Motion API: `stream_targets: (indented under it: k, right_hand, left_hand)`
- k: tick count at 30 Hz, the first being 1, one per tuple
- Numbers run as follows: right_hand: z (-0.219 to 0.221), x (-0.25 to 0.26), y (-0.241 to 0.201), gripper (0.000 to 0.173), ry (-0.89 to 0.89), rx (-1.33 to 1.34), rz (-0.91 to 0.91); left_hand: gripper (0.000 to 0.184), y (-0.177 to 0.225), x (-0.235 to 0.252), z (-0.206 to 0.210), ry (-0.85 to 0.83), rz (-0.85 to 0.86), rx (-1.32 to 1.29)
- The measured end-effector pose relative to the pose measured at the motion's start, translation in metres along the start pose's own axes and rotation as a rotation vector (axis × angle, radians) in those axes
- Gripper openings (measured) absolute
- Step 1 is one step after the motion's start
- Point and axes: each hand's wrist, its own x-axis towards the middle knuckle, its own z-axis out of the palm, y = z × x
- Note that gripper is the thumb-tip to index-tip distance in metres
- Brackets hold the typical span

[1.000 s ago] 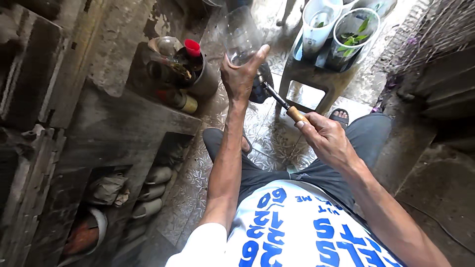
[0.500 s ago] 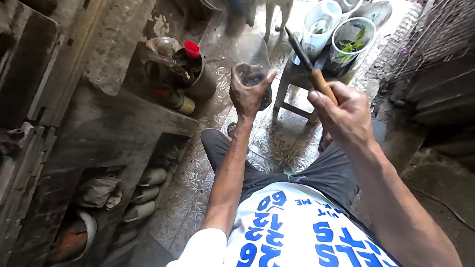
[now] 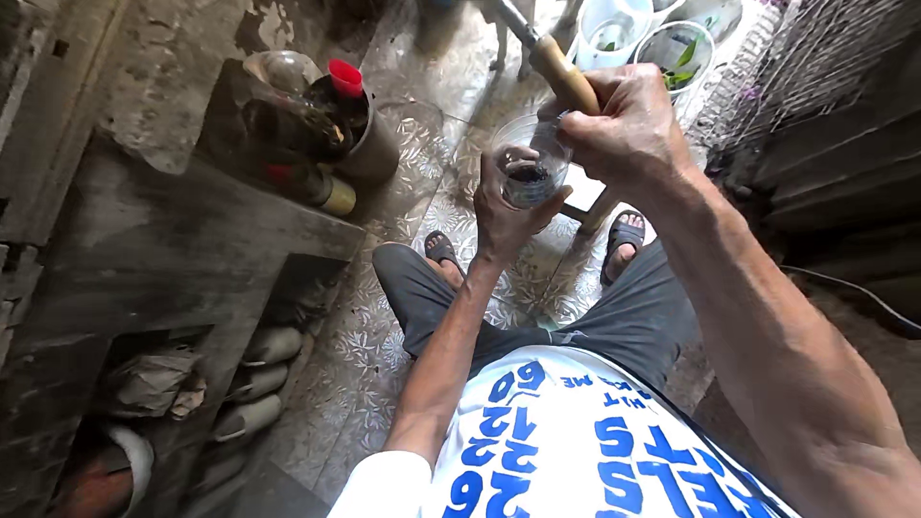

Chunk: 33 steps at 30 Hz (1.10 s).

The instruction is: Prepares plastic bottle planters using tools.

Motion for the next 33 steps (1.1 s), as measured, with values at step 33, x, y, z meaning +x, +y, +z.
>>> stream_targets:
  k: [33]
  right_hand:
    - [-0.003, -0.138, 0.043, 0.029, 0.012, -0.108, 0.015]
  left_hand:
    - [0.037, 0.031, 0.128, -0.049, 0.168, -0.3, -0.051]
